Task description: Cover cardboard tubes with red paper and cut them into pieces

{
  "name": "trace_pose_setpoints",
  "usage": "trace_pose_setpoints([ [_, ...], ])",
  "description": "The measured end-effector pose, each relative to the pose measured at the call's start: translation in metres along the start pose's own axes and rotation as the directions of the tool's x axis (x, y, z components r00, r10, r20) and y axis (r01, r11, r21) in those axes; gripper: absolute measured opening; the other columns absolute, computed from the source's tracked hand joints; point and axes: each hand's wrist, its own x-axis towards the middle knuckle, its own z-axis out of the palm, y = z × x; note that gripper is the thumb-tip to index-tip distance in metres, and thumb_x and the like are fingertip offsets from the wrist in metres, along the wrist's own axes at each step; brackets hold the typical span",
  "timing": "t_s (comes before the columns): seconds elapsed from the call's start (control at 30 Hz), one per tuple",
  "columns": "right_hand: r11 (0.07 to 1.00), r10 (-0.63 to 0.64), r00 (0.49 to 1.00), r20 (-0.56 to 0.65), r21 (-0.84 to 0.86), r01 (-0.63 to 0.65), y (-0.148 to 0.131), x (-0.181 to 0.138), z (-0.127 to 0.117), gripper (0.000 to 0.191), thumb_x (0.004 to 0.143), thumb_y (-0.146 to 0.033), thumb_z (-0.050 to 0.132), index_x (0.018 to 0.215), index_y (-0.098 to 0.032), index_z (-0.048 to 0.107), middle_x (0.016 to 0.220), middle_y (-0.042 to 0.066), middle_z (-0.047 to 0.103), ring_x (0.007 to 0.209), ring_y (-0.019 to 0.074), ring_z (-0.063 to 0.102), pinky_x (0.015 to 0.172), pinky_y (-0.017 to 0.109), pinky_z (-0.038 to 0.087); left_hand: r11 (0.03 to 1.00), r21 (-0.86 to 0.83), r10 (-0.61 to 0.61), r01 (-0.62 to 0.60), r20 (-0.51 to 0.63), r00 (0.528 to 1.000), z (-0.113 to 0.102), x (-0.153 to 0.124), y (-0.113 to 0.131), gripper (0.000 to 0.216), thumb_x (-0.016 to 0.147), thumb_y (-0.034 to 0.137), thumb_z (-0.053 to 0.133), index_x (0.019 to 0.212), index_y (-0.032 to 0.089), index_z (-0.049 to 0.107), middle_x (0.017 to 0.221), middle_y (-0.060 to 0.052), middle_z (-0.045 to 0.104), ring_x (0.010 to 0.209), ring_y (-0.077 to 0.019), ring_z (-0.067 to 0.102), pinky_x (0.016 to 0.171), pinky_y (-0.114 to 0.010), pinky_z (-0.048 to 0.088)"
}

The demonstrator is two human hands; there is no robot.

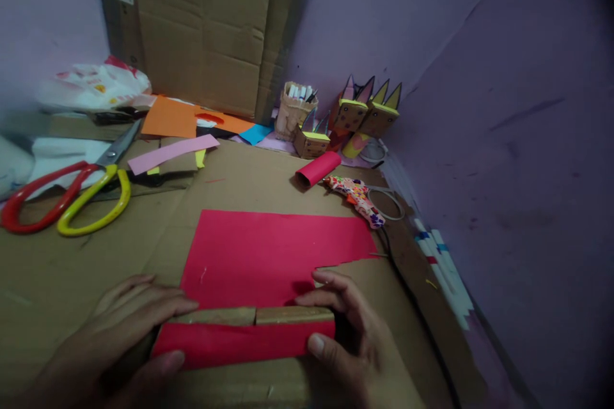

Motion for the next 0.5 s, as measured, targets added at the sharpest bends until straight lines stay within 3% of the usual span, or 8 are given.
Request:
trace_pose_setpoints([
  [0.2,0.999,-0.023,1.0,0.02,-0.029,0.024,0.002,-0.001,-0.004,0.049,0.078,-0.042,0.067,0.121,-0.028,0.048,0.106,0.008,0.07,0.101,0.0267,0.066,0.085,0.038,0.053,1.0,0.004,0.011,-0.012,0.128,0.992,-0.02,0.008,0.014,0.031,0.084,0.052,0.051,0.107,0.031,0.057,0.106,0.001,0.067,0.102,-0.0228,0.061,0.105,-0.04,0.037],
  [0.33,0.995,-0.041,0.998,0.043,-0.093,0.045,0.004,-0.001,-0.005,0.047,0.079,-0.041,0.067,0.121,-0.03,0.049,0.108,0.006,0.071,0.104,0.0254,0.065,0.089,0.037,0.051,0.994,0.056,0.078,-0.093,0.228,0.971,-0.033,0.018,0.021,0.031,0.082,0.046,0.058,0.109,0.03,0.06,0.107,0.002,0.07,0.103,-0.0212,0.063,0.1,-0.035,0.043],
  [0.5,0.992,-0.05,0.996,-0.074,-0.12,0.041,0.008,-0.002,-0.001,0.052,0.076,-0.056,0.065,0.119,-0.029,0.052,0.105,0.006,0.073,0.104,0.027,0.065,0.097,0.04,0.046,0.997,-0.069,-0.025,0.044,0.249,0.968,-0.036,0.025,0.035,0.028,0.087,0.048,0.052,0.103,0.028,0.063,0.103,0.0,0.07,0.103,-0.0213,0.061,0.103,-0.037,0.037],
])
